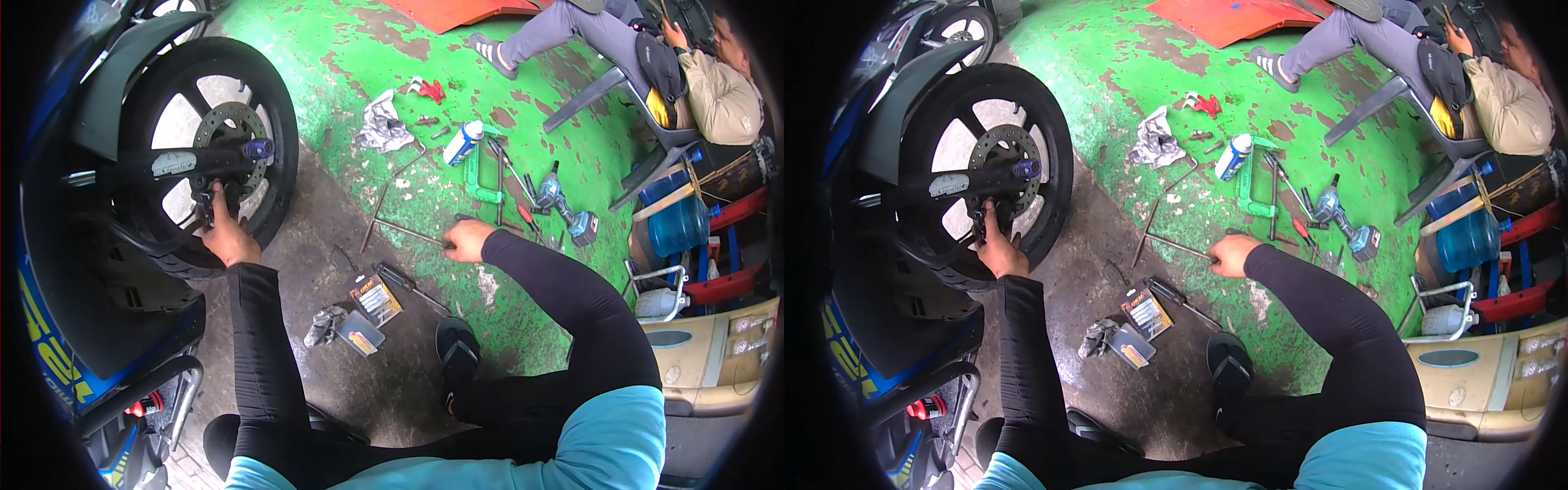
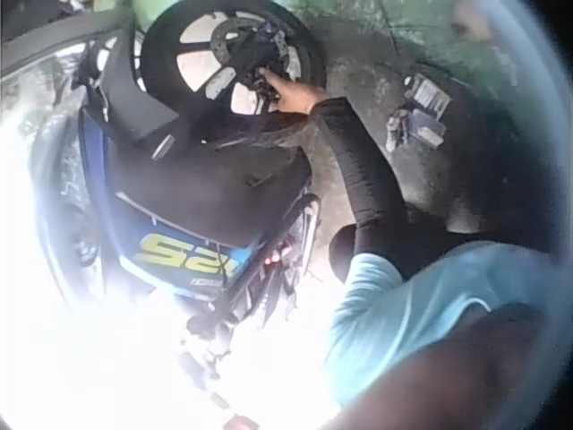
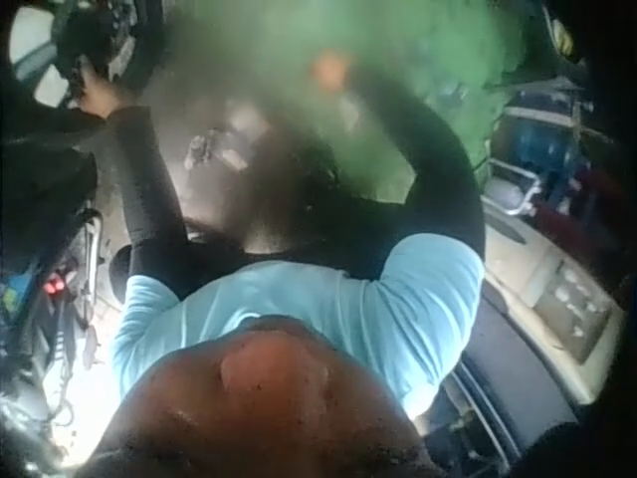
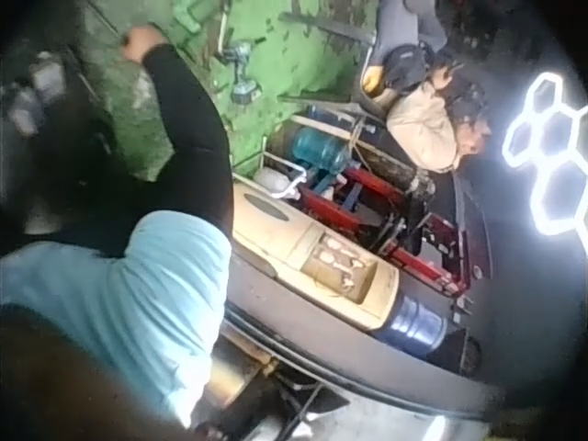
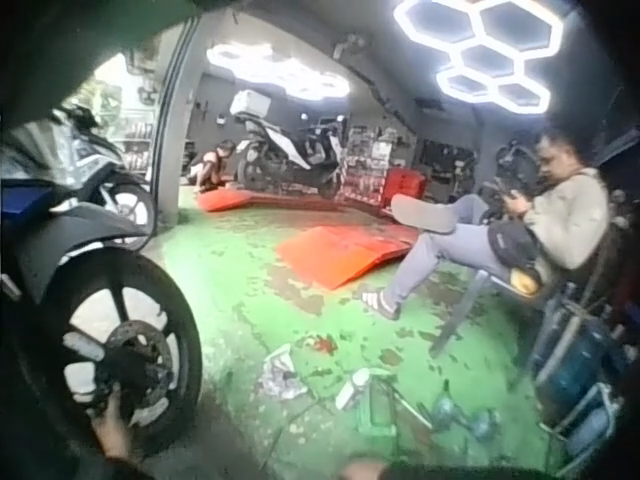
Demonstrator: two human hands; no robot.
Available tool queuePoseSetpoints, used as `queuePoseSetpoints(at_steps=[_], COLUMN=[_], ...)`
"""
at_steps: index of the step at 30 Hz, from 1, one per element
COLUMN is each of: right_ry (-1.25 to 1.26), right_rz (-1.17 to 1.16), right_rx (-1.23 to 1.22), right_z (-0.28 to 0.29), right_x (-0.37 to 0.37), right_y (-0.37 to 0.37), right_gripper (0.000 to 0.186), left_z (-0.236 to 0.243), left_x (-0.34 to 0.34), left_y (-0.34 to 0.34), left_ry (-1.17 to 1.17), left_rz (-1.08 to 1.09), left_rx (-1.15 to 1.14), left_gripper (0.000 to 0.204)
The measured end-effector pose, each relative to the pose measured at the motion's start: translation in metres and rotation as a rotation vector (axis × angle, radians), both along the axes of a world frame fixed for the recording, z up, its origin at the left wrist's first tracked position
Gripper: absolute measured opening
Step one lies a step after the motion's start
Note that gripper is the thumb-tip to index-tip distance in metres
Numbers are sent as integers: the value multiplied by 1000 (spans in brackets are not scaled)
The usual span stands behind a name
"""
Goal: Replacing brake pads on a motorcycle brake caliper.
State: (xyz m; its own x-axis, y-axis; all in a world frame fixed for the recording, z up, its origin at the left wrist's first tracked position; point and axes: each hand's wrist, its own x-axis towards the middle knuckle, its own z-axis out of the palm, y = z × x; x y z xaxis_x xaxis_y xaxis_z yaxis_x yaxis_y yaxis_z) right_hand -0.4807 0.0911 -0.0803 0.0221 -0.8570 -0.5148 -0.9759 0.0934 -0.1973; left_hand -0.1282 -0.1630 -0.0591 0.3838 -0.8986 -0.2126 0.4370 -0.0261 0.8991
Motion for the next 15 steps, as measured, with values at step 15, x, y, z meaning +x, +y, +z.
queuePoseSetpoints(at_steps=[15], right_ry=[-388], right_rz=[-363], right_rx=[-637], right_z=[30], right_x=[-30], right_y=[-168], right_gripper=[38], left_z=[-4], left_x=[6], left_y=[1], left_ry=[-41], left_rz=[-41], left_rx=[58], left_gripper=[49])
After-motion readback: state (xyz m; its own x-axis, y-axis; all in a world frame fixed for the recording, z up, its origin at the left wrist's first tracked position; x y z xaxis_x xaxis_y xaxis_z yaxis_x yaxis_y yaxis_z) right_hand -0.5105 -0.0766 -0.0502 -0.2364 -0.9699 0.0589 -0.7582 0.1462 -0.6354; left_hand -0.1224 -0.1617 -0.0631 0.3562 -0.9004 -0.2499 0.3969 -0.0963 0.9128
